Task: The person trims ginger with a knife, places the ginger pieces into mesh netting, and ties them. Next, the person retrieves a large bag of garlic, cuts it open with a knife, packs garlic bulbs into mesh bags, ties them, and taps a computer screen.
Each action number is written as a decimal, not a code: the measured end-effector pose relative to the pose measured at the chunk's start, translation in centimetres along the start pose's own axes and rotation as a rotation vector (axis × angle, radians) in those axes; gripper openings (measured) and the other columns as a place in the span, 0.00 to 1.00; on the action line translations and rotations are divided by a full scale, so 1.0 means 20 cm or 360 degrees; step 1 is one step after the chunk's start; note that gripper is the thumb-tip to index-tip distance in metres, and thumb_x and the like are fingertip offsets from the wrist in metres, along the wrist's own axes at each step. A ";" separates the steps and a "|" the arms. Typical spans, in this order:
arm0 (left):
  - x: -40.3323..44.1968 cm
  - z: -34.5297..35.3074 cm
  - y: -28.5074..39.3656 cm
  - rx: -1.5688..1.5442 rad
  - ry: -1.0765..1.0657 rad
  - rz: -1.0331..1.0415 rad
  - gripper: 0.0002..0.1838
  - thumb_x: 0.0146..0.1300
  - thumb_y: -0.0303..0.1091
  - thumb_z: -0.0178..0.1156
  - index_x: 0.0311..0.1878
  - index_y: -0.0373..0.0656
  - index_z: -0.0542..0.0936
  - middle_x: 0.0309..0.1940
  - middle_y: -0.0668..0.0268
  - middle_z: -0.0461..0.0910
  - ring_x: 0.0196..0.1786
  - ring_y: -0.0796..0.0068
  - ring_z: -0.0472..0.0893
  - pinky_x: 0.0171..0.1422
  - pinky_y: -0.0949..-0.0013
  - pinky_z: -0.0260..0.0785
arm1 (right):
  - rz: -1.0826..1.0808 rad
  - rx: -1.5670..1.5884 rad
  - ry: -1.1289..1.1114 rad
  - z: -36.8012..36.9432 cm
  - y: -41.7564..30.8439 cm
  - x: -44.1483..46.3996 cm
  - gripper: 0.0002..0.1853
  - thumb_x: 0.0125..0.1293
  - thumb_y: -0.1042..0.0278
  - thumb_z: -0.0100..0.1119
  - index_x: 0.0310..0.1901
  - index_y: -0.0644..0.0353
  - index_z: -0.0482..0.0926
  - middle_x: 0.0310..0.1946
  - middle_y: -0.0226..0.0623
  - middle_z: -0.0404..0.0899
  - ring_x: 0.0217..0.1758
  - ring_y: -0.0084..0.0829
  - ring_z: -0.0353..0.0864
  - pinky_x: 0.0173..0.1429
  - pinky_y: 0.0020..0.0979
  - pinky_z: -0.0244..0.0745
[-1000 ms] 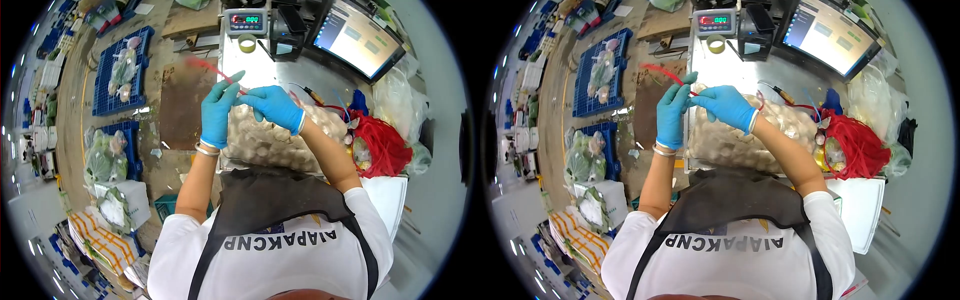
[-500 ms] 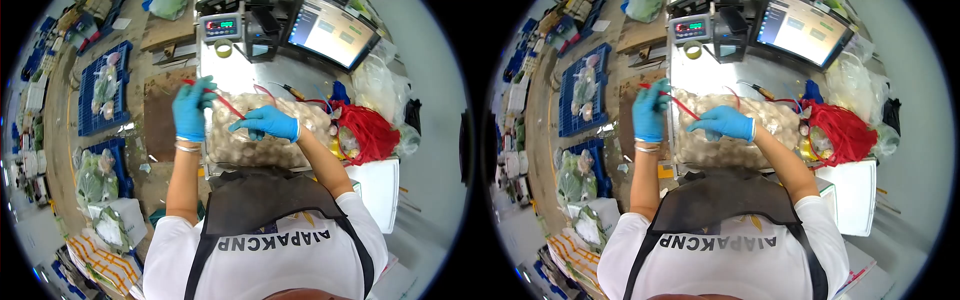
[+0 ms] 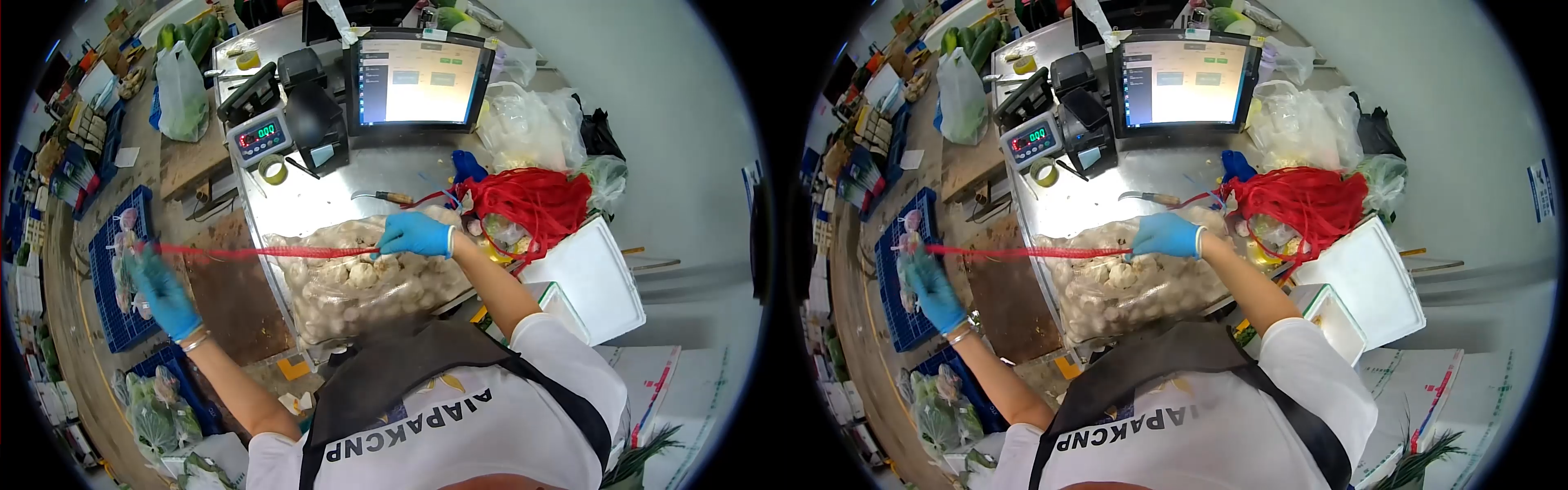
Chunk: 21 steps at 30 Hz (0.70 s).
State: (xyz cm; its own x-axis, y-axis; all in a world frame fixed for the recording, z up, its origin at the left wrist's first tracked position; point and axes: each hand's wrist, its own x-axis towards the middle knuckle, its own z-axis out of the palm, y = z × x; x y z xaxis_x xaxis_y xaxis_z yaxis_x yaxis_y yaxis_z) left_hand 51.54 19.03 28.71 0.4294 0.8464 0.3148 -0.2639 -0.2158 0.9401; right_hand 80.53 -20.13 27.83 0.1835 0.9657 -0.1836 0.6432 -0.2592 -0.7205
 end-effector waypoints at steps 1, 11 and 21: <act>-0.04 0.04 -0.08 -0.0947 -0.0245 -0.0397 0.20 0.73 0.28 0.48 0.67 0.36 0.68 0.67 0.57 0.67 0.63 0.68 0.71 0.61 0.70 0.72 | 0.0035 0.0298 0.0205 0.06 0.03 0.01 0.14 0.63 0.55 0.62 0.37 0.57 0.87 0.28 0.34 0.81 0.33 0.29 0.77 0.40 0.30 0.73; -0.83 0.96 -0.07 0.0052 -0.1050 -0.1367 0.13 0.66 0.40 0.60 0.39 0.38 0.82 0.28 0.67 0.82 0.32 0.76 0.81 0.39 0.74 0.72 | 0.0229 0.1328 0.0701 0.41 -0.10 0.29 0.13 0.66 0.60 0.61 0.33 0.63 0.81 0.27 0.32 0.81 0.28 0.19 0.75 0.33 0.23 0.72; -0.68 0.82 -0.14 -0.0974 -0.0091 -0.1249 0.08 0.69 0.32 0.54 0.41 0.38 0.79 0.42 0.59 0.83 0.47 0.70 0.82 0.56 0.63 0.76 | 0.0534 0.1559 0.0952 0.32 -0.11 0.29 0.14 0.69 0.60 0.57 0.32 0.63 0.73 0.24 0.32 0.78 0.24 0.19 0.71 0.31 0.24 0.71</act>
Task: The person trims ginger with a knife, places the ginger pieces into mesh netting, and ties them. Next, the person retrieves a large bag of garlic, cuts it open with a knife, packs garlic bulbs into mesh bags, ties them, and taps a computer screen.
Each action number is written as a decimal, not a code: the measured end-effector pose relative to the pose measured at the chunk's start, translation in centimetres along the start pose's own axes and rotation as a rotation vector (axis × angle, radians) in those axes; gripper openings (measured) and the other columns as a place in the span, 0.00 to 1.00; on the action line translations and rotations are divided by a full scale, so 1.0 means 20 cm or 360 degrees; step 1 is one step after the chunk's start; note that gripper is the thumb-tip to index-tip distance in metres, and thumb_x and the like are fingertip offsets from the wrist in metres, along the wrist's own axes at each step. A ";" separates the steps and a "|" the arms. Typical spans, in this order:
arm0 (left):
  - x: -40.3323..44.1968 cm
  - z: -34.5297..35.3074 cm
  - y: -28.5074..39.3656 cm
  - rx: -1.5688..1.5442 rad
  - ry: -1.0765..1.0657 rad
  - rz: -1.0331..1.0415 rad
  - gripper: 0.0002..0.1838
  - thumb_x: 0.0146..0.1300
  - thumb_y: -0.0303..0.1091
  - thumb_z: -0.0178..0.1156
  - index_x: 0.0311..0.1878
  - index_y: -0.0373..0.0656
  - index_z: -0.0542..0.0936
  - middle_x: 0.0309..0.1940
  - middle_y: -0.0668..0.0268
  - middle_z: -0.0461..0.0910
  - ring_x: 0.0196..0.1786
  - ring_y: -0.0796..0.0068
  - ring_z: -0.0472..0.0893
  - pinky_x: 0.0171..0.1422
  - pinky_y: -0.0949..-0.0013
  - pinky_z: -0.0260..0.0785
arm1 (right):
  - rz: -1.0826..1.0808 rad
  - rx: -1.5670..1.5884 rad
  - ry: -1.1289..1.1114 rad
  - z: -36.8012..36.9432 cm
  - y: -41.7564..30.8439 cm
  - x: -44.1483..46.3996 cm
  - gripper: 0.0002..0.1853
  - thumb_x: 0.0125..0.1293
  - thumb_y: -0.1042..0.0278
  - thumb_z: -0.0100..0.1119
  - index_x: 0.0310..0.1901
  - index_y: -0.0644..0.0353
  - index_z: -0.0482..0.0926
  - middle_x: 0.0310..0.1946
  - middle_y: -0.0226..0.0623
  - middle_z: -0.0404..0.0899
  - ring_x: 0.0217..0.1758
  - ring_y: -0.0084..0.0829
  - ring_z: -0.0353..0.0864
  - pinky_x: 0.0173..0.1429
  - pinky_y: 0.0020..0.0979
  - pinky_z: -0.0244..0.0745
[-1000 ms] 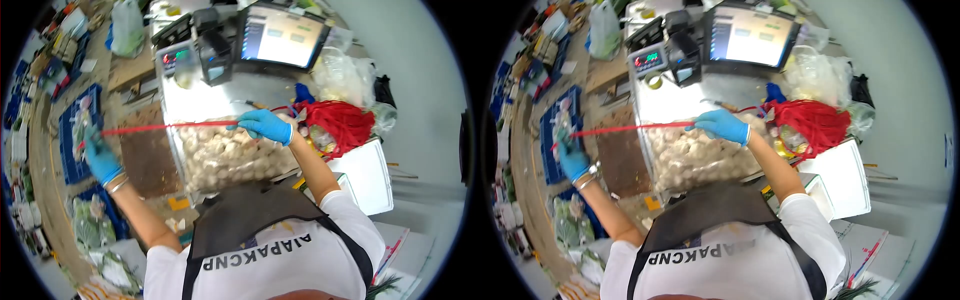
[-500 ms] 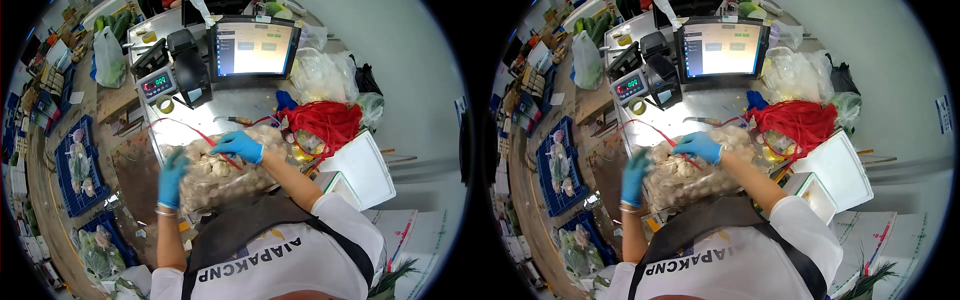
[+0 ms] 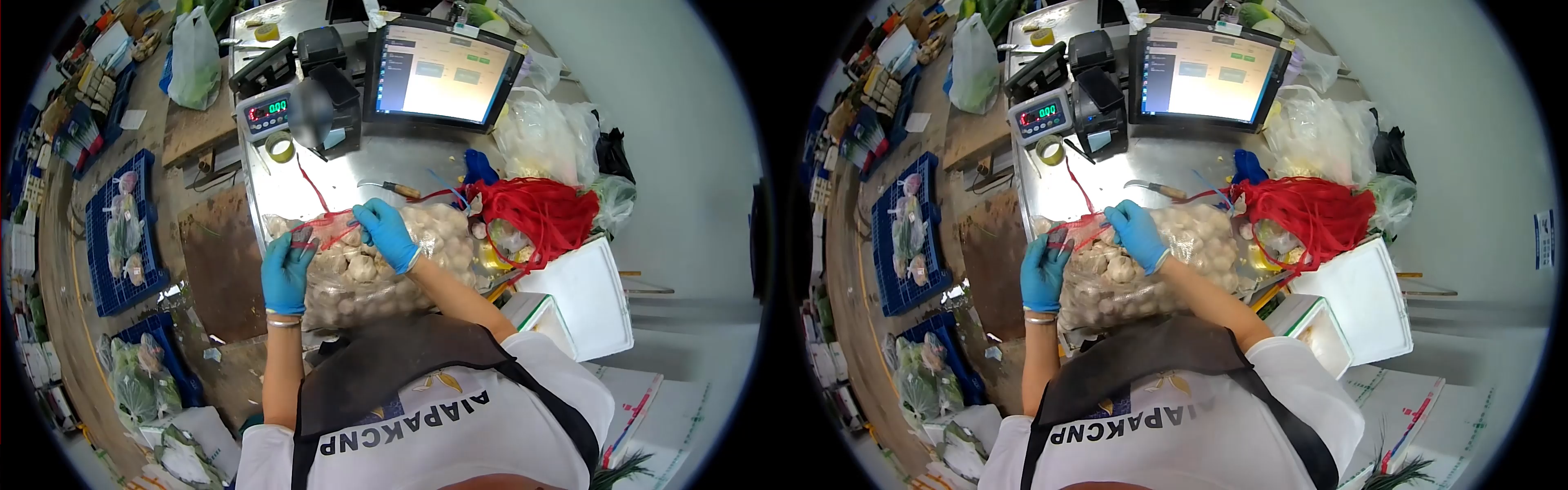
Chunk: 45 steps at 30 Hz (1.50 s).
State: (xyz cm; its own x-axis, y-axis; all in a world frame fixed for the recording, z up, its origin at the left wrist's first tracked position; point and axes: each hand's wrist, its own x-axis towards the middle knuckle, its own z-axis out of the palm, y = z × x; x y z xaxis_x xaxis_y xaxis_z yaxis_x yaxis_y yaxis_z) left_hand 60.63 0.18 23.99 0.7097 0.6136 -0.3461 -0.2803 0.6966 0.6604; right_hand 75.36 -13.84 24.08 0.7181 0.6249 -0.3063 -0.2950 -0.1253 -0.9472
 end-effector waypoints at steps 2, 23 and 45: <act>0.03 -0.01 -0.04 -0.0305 -0.0206 -0.0069 0.08 0.70 0.31 0.54 0.45 0.38 0.79 0.43 0.62 0.82 0.46 0.74 0.80 0.57 0.68 0.74 | 0.0040 0.0052 -0.0004 0.06 0.08 0.02 0.14 0.68 0.61 0.58 0.32 0.63 0.73 0.23 0.33 0.77 0.24 0.20 0.71 0.32 0.25 0.71; -0.05 0.17 -0.11 0.0155 -0.0034 -0.0206 0.10 0.67 0.37 0.61 0.40 0.43 0.71 0.28 0.69 0.74 0.30 0.81 0.77 0.34 0.77 0.75 | -0.0045 -0.0305 -0.0277 0.14 0.08 -0.04 0.09 0.62 0.67 0.64 0.35 0.65 0.80 0.28 0.36 0.82 0.30 0.24 0.80 0.38 0.28 0.76; 0.00 -0.17 -0.10 -0.0574 0.0178 -0.0227 0.03 0.68 0.26 0.52 0.41 0.43 0.76 0.27 0.69 0.74 0.24 0.79 0.67 0.38 0.70 0.68 | -0.0170 -0.0636 -0.0645 0.00 0.01 0.01 0.15 0.64 0.66 0.60 0.51 0.57 0.78 0.20 0.20 0.57 0.22 0.16 0.55 0.25 0.23 0.54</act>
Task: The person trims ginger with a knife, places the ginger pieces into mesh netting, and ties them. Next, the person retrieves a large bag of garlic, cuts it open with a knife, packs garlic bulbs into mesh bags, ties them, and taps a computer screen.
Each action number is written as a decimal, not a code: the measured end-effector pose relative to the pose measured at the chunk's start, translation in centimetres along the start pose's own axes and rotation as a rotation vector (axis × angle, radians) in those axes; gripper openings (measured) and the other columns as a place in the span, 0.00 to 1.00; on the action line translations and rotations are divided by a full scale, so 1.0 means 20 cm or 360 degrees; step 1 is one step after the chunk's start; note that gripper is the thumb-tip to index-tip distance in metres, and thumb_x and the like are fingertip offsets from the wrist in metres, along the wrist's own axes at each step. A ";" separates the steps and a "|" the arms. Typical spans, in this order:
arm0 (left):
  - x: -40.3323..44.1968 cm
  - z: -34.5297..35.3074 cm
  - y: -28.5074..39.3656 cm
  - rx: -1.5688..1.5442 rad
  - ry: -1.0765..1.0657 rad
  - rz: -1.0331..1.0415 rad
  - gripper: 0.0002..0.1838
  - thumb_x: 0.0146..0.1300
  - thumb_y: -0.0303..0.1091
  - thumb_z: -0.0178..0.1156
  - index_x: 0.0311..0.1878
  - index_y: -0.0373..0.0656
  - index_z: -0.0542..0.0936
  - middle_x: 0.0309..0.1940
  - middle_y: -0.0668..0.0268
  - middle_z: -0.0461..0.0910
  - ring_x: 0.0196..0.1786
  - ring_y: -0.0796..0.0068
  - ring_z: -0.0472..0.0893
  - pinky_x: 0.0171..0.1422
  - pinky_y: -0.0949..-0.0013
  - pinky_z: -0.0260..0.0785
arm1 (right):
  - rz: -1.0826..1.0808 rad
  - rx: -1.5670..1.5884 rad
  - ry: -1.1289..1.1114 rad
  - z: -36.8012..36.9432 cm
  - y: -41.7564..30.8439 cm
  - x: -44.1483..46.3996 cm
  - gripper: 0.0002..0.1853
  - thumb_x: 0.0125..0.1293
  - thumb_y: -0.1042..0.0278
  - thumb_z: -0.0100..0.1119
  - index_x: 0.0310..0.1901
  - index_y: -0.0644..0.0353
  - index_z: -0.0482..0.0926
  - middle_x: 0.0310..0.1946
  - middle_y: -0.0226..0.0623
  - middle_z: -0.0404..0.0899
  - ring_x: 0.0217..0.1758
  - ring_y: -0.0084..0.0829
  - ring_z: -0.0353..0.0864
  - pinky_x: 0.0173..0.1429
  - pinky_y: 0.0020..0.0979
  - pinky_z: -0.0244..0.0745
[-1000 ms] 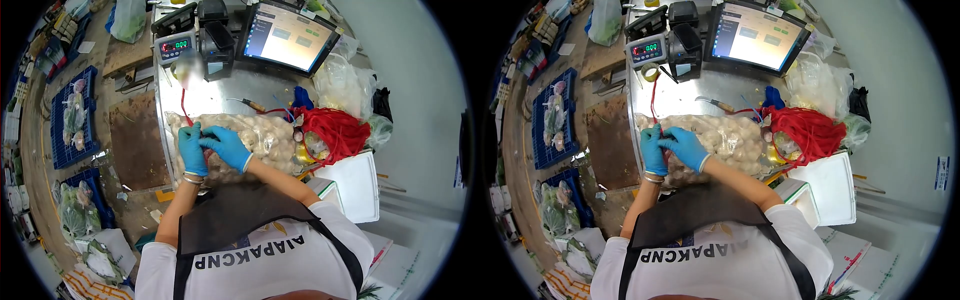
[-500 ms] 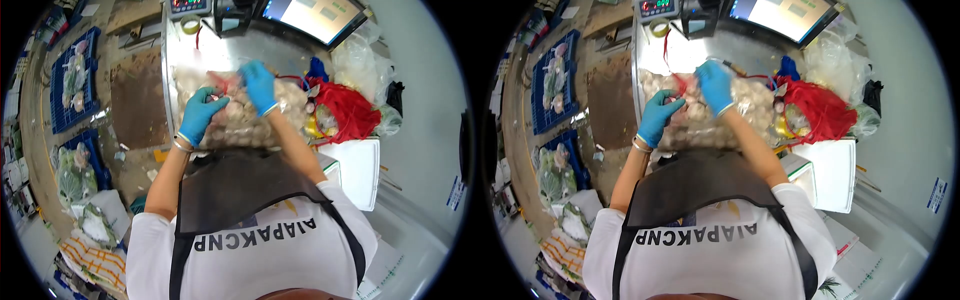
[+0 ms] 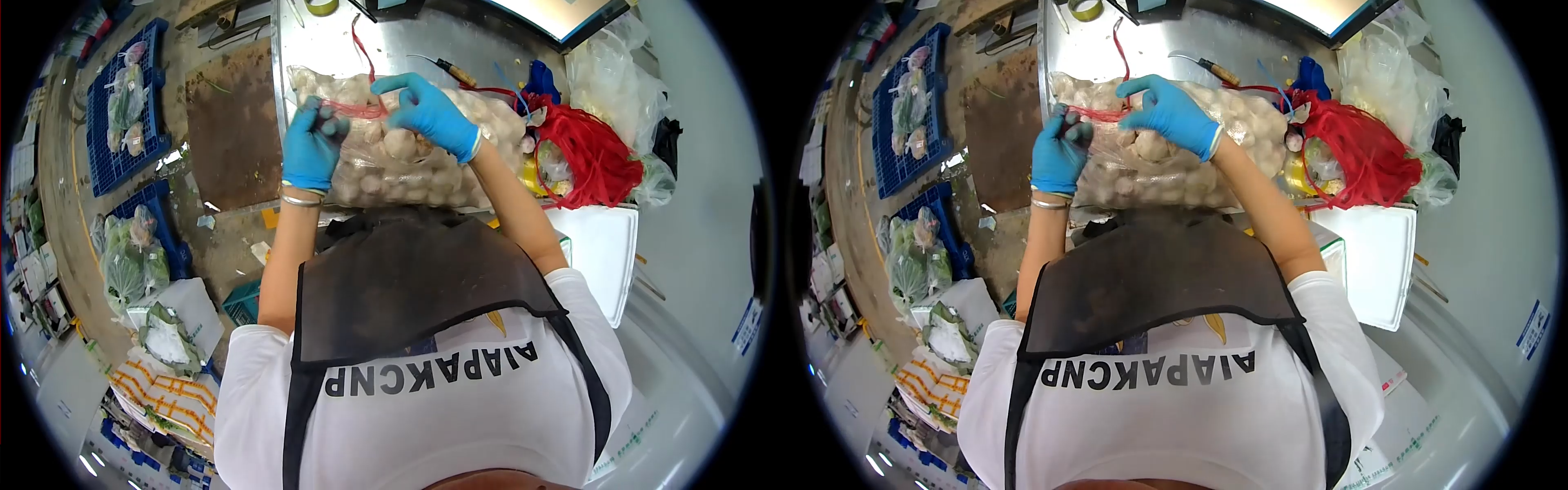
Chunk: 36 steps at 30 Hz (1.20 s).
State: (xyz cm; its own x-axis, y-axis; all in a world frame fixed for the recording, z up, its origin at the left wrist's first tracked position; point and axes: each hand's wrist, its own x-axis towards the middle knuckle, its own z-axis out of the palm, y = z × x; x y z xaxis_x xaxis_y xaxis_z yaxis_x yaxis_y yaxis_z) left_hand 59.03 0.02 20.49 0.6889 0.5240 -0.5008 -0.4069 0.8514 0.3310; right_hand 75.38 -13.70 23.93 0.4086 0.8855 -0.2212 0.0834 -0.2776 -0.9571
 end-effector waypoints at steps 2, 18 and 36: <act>0.00 0.00 0.03 0.0013 -0.0226 -0.0150 0.02 0.68 0.28 0.53 0.41 0.45 0.75 0.24 0.73 0.69 0.20 0.84 0.61 0.25 0.79 0.58 | 0.0004 -0.0362 0.0131 -0.02 0.06 0.02 0.17 0.61 0.69 0.61 0.53 0.55 0.79 0.24 0.26 0.70 0.25 0.18 0.67 0.32 0.24 0.67; 0.18 0.06 0.31 0.0286 0.0113 -0.0031 0.06 0.66 0.26 0.50 0.41 0.35 0.76 0.42 0.58 0.79 0.41 0.72 0.78 0.50 0.69 0.72 | -0.0174 0.0591 -0.0432 -0.30 -0.09 0.14 0.23 0.70 0.65 0.51 0.65 0.61 0.70 0.31 0.26 0.73 0.23 0.16 0.65 0.25 0.19 0.61; 0.12 0.13 0.30 0.1591 0.0425 0.0471 0.11 0.67 0.36 0.56 0.33 0.44 0.84 0.15 0.80 0.61 0.16 0.89 0.56 0.19 0.79 0.47 | -0.0366 -0.0730 0.0051 -0.31 0.14 0.10 0.26 0.61 0.60 0.66 0.60 0.52 0.74 0.53 0.34 0.77 0.49 0.34 0.79 0.54 0.35 0.76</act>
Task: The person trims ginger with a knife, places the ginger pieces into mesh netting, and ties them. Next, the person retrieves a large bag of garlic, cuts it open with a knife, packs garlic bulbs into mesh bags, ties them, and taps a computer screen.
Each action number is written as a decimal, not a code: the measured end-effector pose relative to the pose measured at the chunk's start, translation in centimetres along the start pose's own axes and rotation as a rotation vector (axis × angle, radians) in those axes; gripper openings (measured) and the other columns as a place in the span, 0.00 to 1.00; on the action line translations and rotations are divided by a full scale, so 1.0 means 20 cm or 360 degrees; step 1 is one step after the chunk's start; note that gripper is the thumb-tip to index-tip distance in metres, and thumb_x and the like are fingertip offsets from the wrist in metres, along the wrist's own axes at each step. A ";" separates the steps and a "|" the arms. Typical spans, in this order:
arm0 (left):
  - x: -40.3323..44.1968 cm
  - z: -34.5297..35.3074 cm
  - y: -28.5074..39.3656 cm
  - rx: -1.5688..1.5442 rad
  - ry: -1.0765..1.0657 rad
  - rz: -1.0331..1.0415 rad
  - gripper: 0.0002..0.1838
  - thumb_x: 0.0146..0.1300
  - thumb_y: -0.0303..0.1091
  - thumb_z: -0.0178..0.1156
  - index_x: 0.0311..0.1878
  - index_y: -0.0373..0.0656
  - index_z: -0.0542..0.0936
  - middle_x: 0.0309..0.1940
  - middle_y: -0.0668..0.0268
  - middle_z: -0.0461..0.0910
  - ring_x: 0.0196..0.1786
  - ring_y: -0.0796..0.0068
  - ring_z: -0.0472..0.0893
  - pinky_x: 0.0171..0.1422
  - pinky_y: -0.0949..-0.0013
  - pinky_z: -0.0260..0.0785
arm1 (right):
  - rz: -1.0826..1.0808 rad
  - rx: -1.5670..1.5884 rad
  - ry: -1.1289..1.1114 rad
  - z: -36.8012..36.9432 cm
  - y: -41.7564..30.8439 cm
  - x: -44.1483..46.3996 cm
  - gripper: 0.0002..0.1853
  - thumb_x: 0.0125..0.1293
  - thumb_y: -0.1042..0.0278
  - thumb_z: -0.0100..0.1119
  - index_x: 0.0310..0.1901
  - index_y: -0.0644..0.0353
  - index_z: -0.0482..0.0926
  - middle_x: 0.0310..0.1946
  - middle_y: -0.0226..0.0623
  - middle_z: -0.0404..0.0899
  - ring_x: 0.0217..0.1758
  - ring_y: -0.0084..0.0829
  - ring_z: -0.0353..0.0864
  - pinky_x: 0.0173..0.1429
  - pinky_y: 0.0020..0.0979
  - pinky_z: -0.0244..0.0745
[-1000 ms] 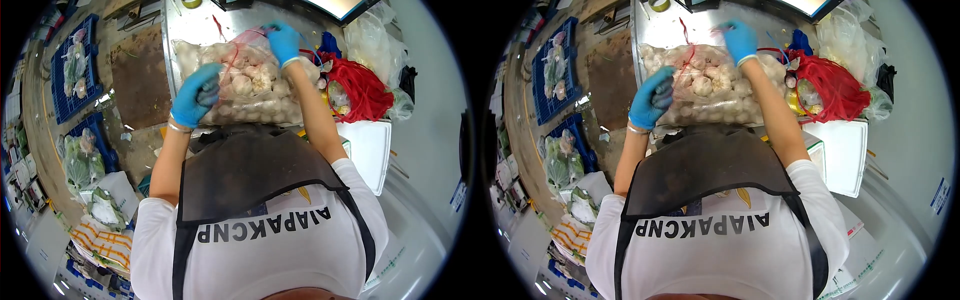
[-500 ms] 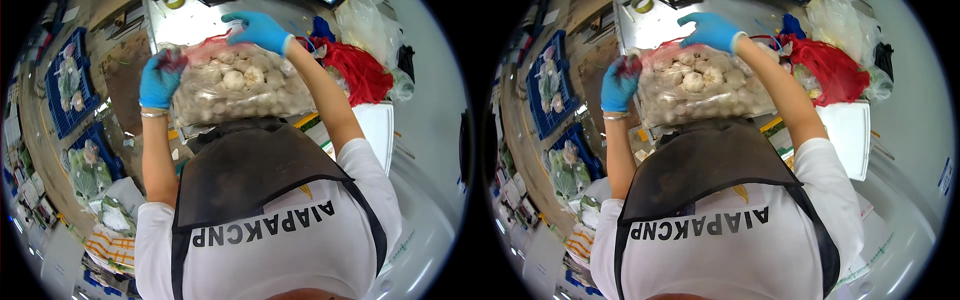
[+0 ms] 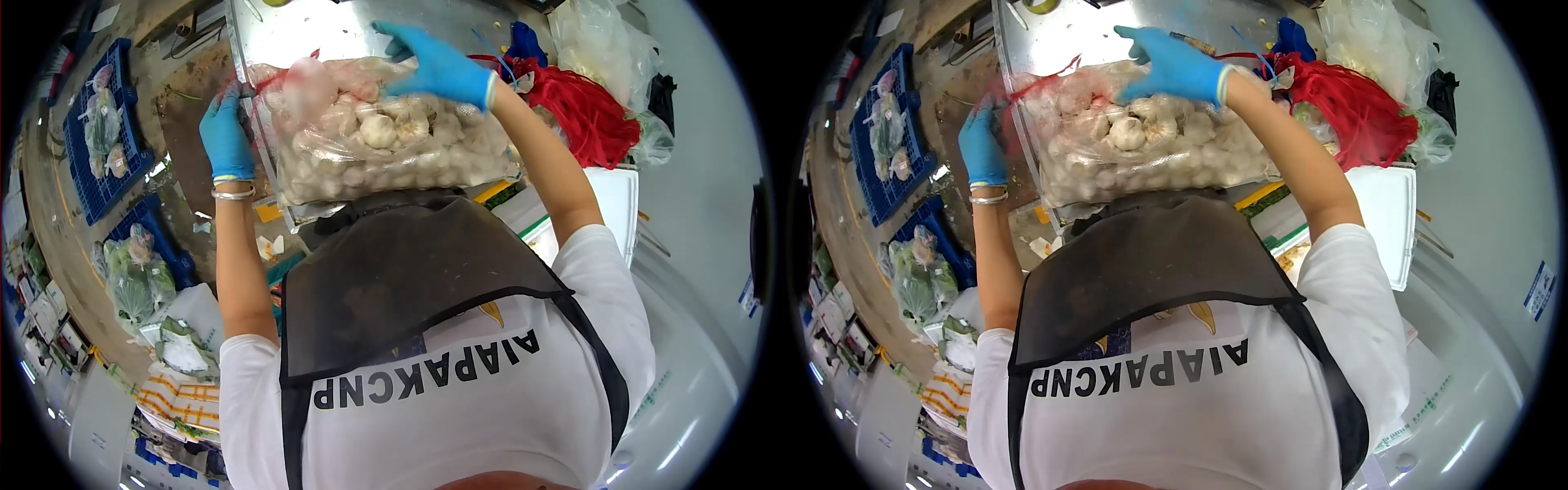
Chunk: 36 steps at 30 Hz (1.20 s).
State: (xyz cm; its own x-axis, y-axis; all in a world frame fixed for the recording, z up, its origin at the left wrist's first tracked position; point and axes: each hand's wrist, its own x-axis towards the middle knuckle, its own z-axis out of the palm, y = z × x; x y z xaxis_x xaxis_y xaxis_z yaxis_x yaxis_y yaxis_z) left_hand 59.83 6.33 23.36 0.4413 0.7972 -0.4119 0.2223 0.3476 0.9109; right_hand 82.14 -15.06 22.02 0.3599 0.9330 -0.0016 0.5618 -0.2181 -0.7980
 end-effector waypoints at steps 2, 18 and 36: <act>-0.01 -0.02 -0.05 -0.0085 0.0087 -0.0037 0.11 0.68 0.36 0.56 0.32 0.44 0.83 0.15 0.80 0.61 0.16 0.89 0.56 0.18 0.79 0.46 | 0.0104 -0.0330 -0.0057 -0.03 -0.10 -0.14 0.23 0.62 0.59 0.63 0.58 0.55 0.74 0.51 0.37 0.75 0.51 0.41 0.77 0.53 0.37 0.77; 0.02 0.03 -0.16 -0.0717 0.0092 -0.0399 0.07 0.65 0.36 0.58 0.35 0.44 0.80 0.16 0.77 0.62 0.18 0.81 0.60 0.23 0.74 0.49 | 0.0373 -0.0016 -0.0314 0.08 -0.17 -0.30 0.22 0.61 0.64 0.61 0.58 0.46 0.76 0.49 0.39 0.76 0.44 0.34 0.81 0.46 0.34 0.78; -0.14 0.37 -0.27 -0.0091 -0.0203 -0.0015 0.14 0.67 0.37 0.58 0.49 0.37 0.77 0.24 0.66 0.74 0.20 0.81 0.70 0.24 0.74 0.69 | 0.0299 0.1333 -0.0985 -0.01 -0.51 -0.18 0.23 0.66 0.55 0.54 0.58 0.58 0.75 0.51 0.36 0.78 0.51 0.23 0.76 0.56 0.27 0.73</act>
State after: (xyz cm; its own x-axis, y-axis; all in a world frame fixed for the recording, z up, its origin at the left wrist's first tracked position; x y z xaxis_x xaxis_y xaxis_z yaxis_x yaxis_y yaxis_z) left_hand 63.90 -1.46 19.31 0.5473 0.7259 -0.4166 0.1787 0.3849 0.9055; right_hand 75.30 -16.31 30.27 -0.1873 0.9395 -0.2868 -0.2415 -0.3270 -0.9136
